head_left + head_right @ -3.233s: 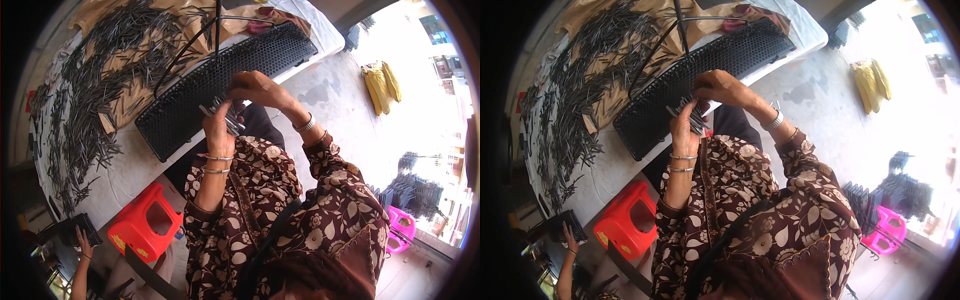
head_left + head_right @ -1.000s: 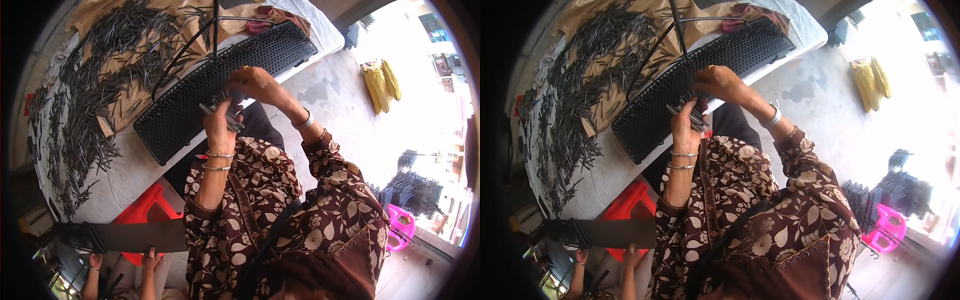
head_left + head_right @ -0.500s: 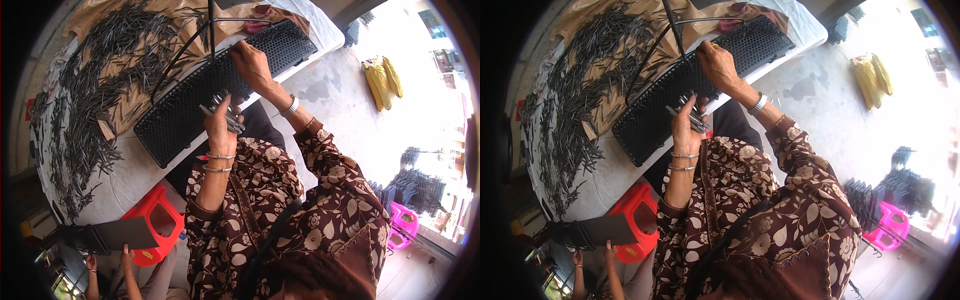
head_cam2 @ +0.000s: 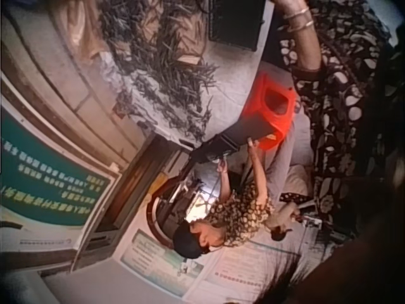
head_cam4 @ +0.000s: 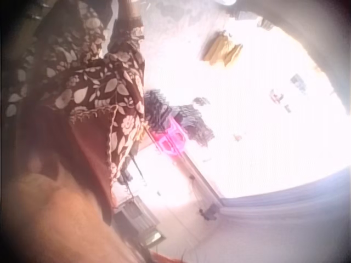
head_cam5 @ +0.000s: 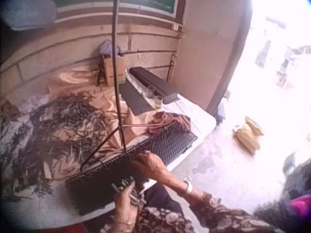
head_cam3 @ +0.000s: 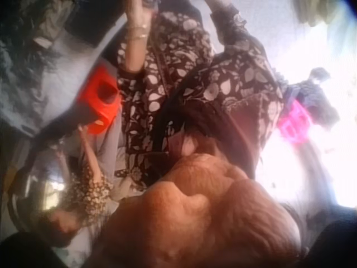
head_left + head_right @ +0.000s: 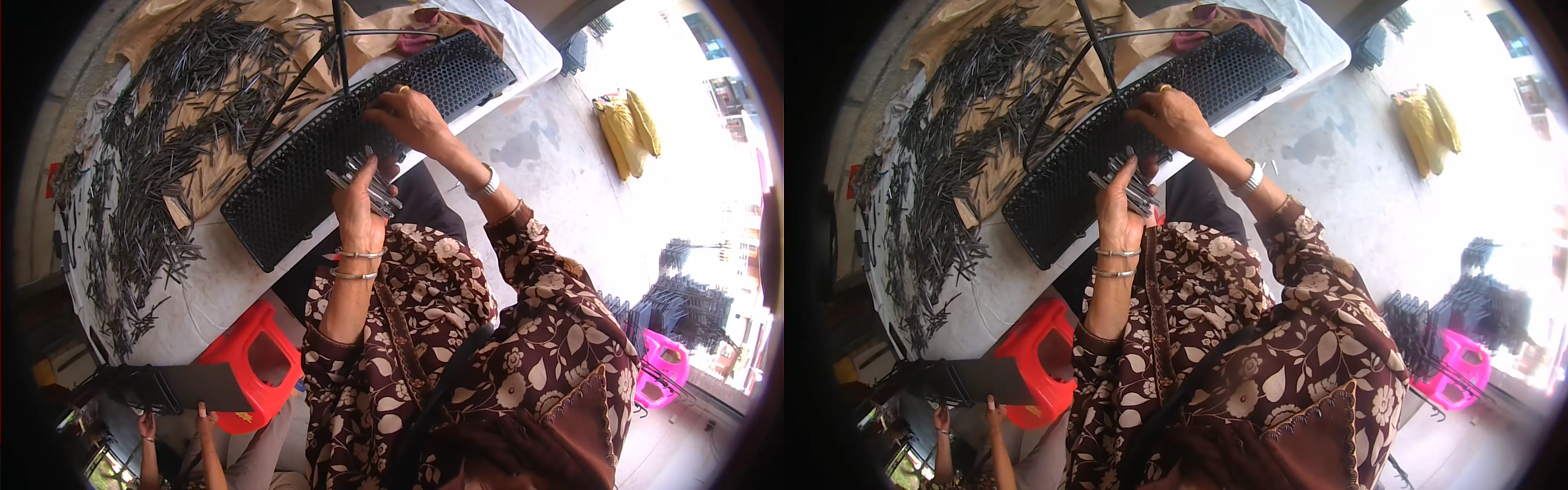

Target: The person sorts and organizes small metal rods on a workbench by hand.

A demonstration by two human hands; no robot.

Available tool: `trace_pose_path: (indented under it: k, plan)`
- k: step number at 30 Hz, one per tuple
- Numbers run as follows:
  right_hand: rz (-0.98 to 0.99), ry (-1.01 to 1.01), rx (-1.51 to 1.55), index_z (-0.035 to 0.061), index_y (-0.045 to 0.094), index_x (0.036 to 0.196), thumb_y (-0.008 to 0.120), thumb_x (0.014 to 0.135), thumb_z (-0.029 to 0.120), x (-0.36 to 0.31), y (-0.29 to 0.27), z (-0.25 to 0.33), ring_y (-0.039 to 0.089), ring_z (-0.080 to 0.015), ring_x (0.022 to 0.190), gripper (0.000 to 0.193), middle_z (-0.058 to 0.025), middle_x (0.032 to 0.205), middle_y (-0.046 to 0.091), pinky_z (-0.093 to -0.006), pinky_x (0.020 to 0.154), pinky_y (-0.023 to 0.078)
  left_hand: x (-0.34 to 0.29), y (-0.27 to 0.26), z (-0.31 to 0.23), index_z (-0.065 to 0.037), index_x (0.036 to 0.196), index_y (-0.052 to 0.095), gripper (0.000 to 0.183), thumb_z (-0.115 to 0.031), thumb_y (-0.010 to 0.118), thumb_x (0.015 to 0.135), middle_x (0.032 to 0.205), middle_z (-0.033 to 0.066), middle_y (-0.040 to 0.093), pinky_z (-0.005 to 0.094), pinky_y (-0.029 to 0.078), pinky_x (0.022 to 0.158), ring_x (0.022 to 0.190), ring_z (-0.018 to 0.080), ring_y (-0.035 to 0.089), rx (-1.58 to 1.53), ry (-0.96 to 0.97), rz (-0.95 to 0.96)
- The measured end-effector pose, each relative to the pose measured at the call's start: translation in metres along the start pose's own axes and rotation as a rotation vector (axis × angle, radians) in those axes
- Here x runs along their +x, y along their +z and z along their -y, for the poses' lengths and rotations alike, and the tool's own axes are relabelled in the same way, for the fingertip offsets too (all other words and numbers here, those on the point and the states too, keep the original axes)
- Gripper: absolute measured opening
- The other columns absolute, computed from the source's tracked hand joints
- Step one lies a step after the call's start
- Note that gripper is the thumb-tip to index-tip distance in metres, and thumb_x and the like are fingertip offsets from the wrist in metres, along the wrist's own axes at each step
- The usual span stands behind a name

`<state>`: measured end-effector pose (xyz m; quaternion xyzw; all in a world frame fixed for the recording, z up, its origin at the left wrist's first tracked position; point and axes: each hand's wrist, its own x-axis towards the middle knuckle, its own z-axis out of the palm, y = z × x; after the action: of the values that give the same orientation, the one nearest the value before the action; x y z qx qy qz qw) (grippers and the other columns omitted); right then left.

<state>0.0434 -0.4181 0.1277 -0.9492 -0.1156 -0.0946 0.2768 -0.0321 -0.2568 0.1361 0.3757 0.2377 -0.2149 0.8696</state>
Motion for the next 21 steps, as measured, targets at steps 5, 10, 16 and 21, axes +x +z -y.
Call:
trace_pose_path:
  k: [5,10,16,21]
  plan:
    - [0.376,0.074,0.575,-0.0012,0.066,0.095,0.063,0.089,0.023,-0.022,-0.035,0.022,0.064,-0.016,0.074,0.025,-0.0104,0.078,0.066,-0.0311,0.064,0.05,0.001,0.005,0.005,-0.002,0.103,0.065,0.019,-0.015,0.067,0.089,0.087,0.0086,0.071,0.0254,0.05,0.056,0.077,0.0156,0.068,0.051,0.01,0.023]
    - [0.422,0.128,0.651,-0.0023,0.063,0.093,0.061,0.091,0.019,-0.022,-0.044,0.025,0.058,-0.0104,0.072,0.022,-0.0055,0.078,0.063,-0.0286,0.062,0.046,-0.007,0.016,-0.001,-0.001,0.102,0.066,0.022,-0.018,0.068,0.089,0.09,0.0084,0.07,0.0261,0.051,0.057,0.076,0.0158,0.068,0.043,0.015,0.003]
    - [0.369,0.173,0.666,-0.0022,0.063,0.095,0.062,0.091,0.021,-0.021,-0.04,0.027,0.055,-0.0092,0.071,0.023,-0.0042,0.079,0.063,-0.0276,0.061,0.045,-0.002,0.016,-0.006,-0.001,0.099,0.068,0.022,-0.021,0.068,0.09,0.091,0.0088,0.07,0.028,0.052,0.058,0.068,0.0157,0.066,0.081,0.002,-0.052]
    - [0.404,0.154,0.729,-0.0022,0.064,0.097,0.064,0.091,0.022,-0.02,-0.03,0.025,0.053,-0.0078,0.07,0.025,-0.0035,0.078,0.063,-0.0267,0.061,0.045,0.002,0.008,-0.001,-0.001,0.098,0.068,0.022,-0.022,0.066,0.091,0.09,0.0094,0.071,0.0296,0.052,0.059,0.07,0.018,0.067,0.091,0.013,-0.061]
